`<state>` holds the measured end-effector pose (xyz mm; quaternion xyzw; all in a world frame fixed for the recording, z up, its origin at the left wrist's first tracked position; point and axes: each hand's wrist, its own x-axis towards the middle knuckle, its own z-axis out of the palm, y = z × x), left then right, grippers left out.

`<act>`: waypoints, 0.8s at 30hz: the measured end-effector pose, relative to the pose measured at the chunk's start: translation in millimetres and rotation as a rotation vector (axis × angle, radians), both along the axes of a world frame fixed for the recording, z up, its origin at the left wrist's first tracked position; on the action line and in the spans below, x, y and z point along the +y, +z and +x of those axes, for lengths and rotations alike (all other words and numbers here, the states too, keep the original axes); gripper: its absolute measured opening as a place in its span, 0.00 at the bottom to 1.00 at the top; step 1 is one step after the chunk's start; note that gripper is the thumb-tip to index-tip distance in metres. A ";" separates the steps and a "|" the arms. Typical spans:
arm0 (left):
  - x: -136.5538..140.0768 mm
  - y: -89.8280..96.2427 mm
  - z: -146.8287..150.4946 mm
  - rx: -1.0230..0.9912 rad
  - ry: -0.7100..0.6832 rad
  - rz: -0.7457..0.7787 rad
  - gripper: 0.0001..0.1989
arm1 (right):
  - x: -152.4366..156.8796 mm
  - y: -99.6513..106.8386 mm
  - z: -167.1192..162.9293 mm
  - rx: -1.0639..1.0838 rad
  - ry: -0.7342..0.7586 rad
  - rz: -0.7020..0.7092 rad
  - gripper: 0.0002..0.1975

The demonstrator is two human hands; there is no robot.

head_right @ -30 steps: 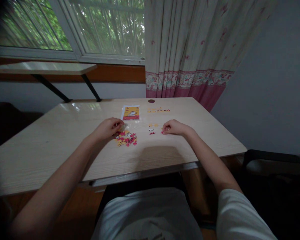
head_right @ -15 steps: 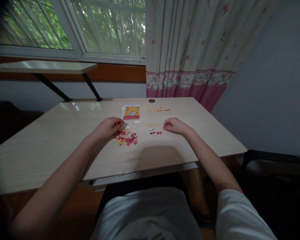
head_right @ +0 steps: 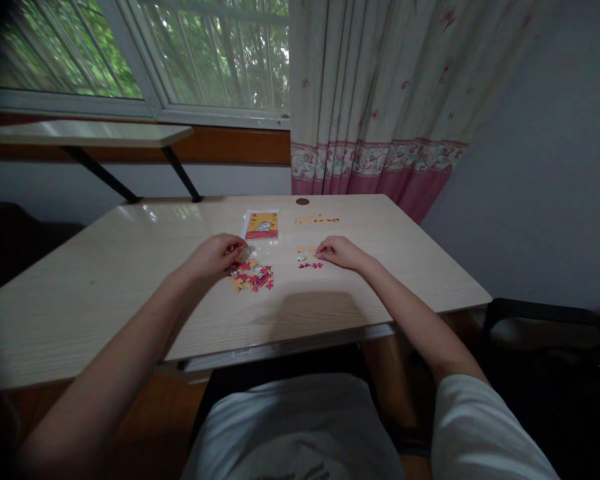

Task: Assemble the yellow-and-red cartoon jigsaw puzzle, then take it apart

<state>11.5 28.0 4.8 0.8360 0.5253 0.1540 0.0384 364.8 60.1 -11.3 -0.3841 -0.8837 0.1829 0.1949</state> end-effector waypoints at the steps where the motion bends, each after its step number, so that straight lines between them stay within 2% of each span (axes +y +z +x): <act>1: -0.3 0.7 -0.4 -0.001 0.007 0.006 0.16 | -0.8 0.9 1.3 0.012 0.004 -0.001 0.10; 9: -2.6 8.0 -13.0 0.053 0.098 -0.044 0.15 | -4.7 -0.9 2.8 0.011 0.118 -0.059 0.11; 13: 1.0 4.9 -24.6 0.091 0.122 -0.039 0.16 | -4.6 -0.6 2.2 -0.012 0.102 -0.049 0.11; 16: 3.9 1.8 -29.3 0.115 0.124 -0.091 0.16 | -4.1 -0.4 2.6 -0.021 0.100 -0.054 0.11; 24: 3.8 3.1 -23.1 0.101 0.057 -0.219 0.17 | -3.7 0.9 8.5 0.056 -0.027 -0.018 0.12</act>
